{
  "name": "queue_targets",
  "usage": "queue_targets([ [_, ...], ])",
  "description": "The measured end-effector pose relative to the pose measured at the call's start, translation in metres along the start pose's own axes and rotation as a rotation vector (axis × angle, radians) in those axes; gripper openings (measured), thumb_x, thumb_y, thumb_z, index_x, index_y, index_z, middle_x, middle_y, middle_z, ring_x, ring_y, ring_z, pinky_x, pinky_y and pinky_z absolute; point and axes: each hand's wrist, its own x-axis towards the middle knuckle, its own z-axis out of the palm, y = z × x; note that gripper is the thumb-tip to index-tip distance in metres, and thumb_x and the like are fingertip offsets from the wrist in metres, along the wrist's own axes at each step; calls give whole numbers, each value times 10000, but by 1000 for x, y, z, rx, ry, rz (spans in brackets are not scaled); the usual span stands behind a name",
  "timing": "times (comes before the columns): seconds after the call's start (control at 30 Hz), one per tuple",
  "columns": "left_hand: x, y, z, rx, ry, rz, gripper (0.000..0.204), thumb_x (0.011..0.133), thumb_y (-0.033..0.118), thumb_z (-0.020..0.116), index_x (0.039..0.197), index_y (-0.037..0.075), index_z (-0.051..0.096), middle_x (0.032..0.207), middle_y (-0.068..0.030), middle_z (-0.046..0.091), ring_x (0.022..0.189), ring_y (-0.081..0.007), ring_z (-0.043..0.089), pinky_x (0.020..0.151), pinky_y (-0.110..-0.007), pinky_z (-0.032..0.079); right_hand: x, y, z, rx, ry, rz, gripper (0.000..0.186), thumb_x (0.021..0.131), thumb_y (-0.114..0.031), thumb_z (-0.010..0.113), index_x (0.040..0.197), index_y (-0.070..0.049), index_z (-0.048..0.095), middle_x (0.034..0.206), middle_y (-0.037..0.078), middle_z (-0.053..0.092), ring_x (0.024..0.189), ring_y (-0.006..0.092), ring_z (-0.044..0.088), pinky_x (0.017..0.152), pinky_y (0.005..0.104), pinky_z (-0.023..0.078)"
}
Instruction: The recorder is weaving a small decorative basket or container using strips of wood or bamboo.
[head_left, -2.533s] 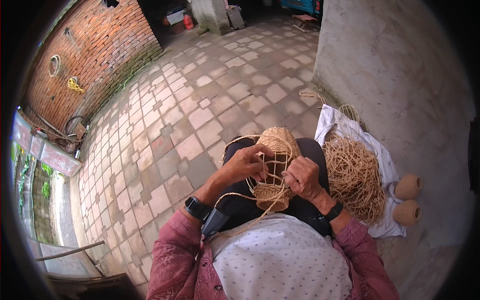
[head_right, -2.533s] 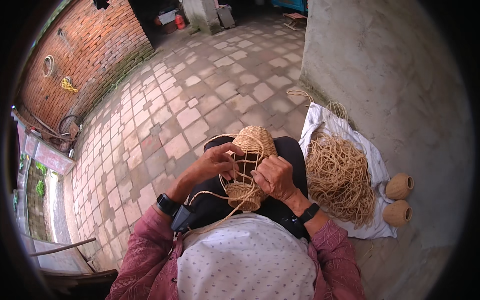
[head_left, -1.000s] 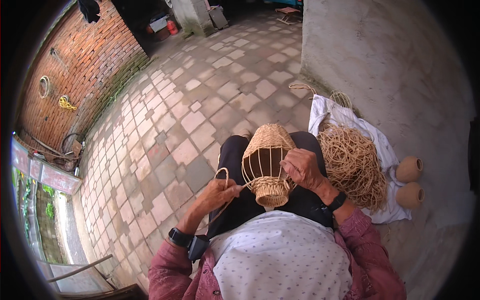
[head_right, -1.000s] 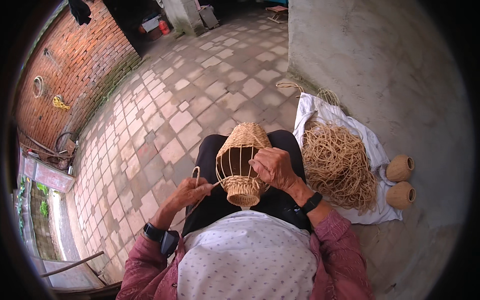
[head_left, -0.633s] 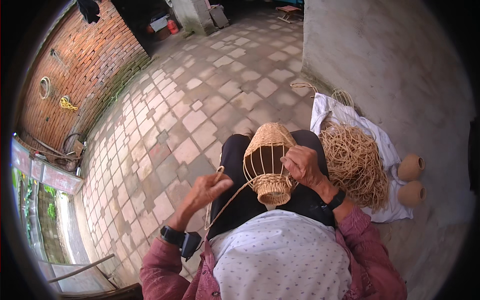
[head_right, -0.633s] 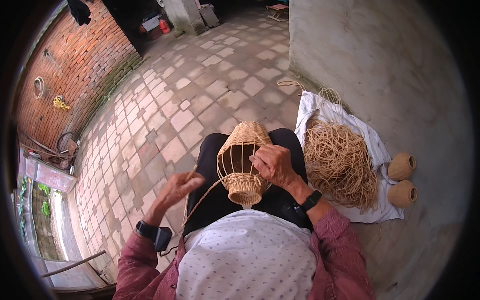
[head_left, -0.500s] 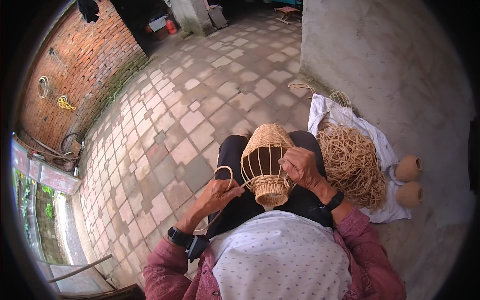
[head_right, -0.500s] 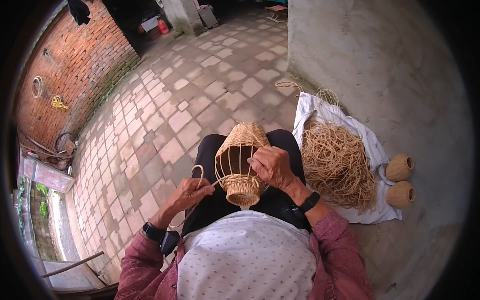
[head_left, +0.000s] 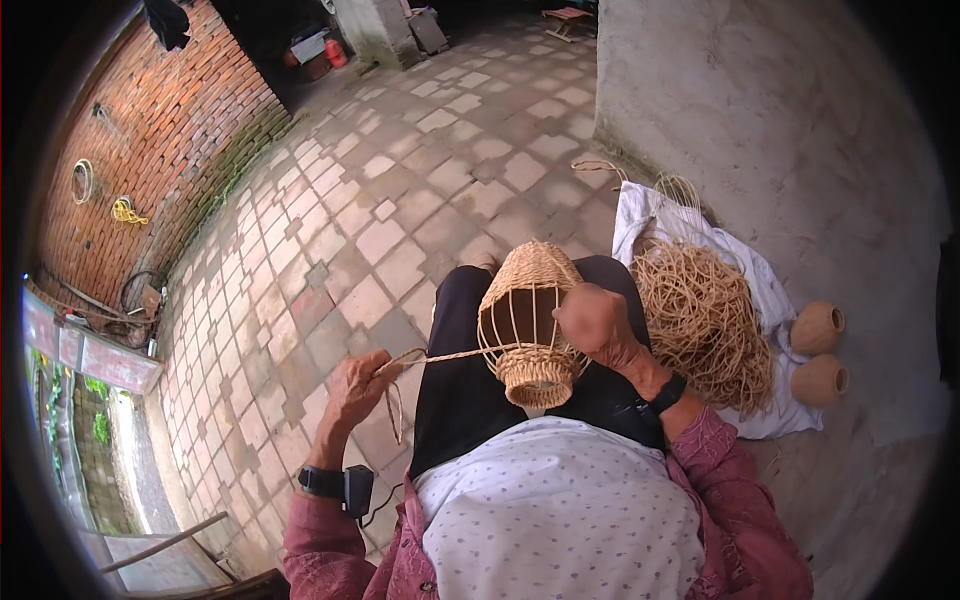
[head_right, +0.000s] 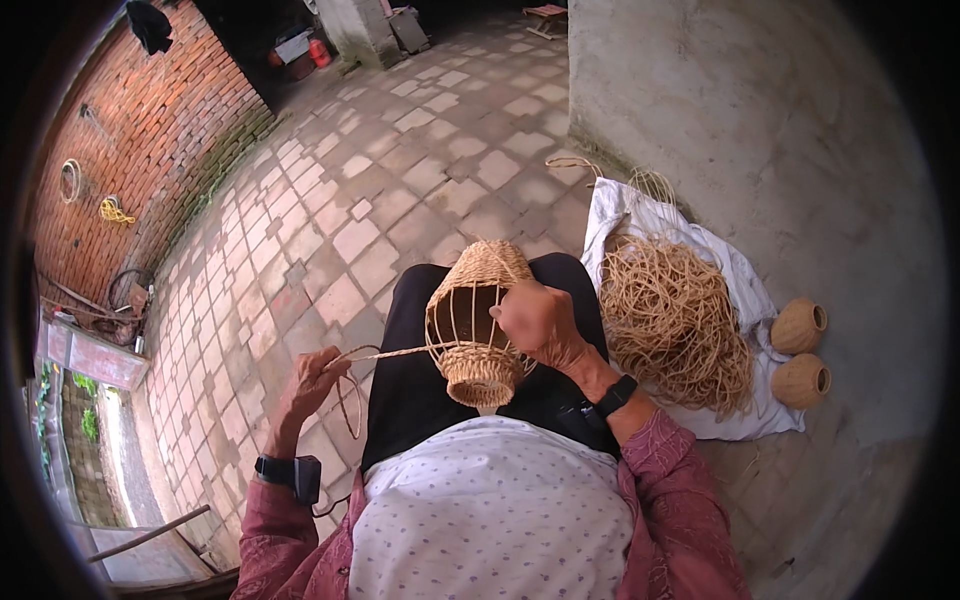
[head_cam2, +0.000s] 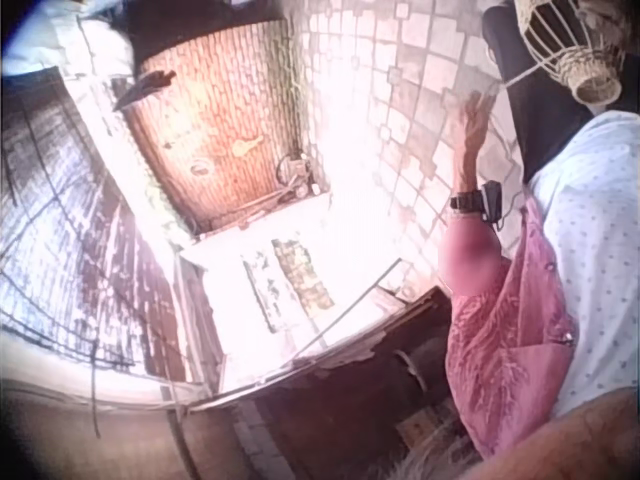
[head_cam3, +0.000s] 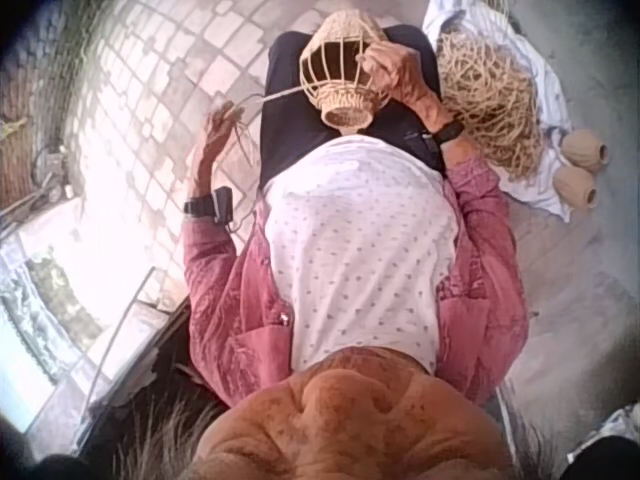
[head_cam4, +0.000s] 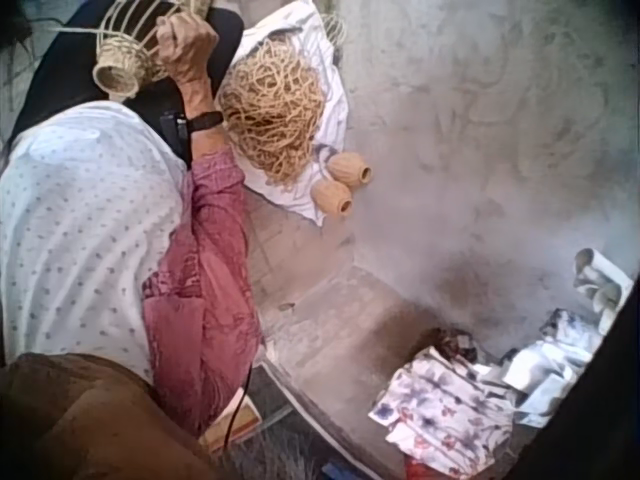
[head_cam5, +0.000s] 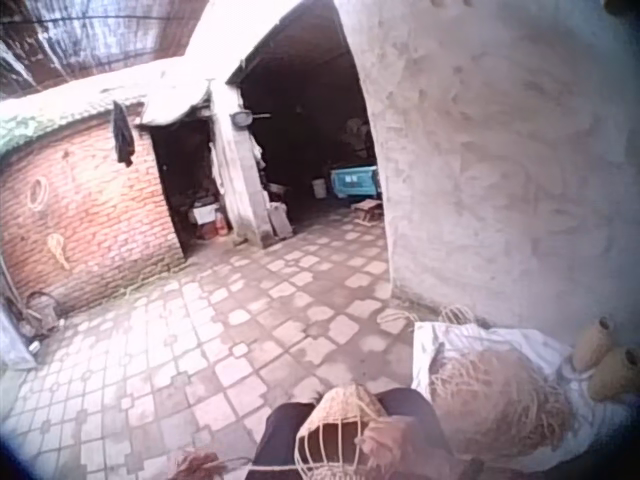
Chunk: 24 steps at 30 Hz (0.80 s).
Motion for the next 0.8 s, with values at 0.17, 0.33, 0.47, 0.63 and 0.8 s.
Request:
queue_targets([
  [0.17, -23, -38, 10, -825, -185, -384, 208, 938, 282, 642, 845, 102, 593, 652, 50, 509, 564, -61, 504, 519, -232, 395, 14, -14, -3, 178, 288, 163, 173, 806, -133, 710, 713, -54, 587, 703, 93, 571, 570, 266, 543, 528, 345, 447],
  [0.33, -61, -99, 15, -1315, 53, -601, 126, 934, 230, 631, 945, 114, 582, 792, 20, 560, 681, -80, 536, 644, -253, 480, 51, -25, 6, -6, -153, -192, 110, 773, -157, 687, 767, -76, 614, 778, 36, 621, 779, 231, 601, 728, 358, 487],
  [0.47, -58, -101, 15, -1020, 59, -689, 216, 943, 273, 608, 986, 67, 658, 850, -36, 594, 714, -168, 561, 682, -311, 485, 66, -17, 14, -153, -371, -402, 227, 786, -271, 677, 677, -95, 584, 683, 47, 551, 690, 247, 540, 653, 362, 459],
  [0.63, -21, -64, -7, -80, 270, -129, 313, 960, 321, 580, 1047, 51, 711, 831, -74, 582, 736, -178, 570, 662, -298, 470, 69, -20, 19, -143, -329, -411, 245, 773, -229, 681, 616, -89, 555, 640, 56, 529, 635, 254, 536, 609, 379, 446],
  [0.8, 32, 51, -13, -955, 192, -219, 242, 943, 189, 615, 1099, 6, 647, 844, -28, 636, 761, -109, 619, 679, -260, 533, 57, -30, 12, -261, -228, -261, 240, 775, -197, 678, 589, -88, 572, 606, 58, 551, 621, 241, 571, 602, 374, 463],
])
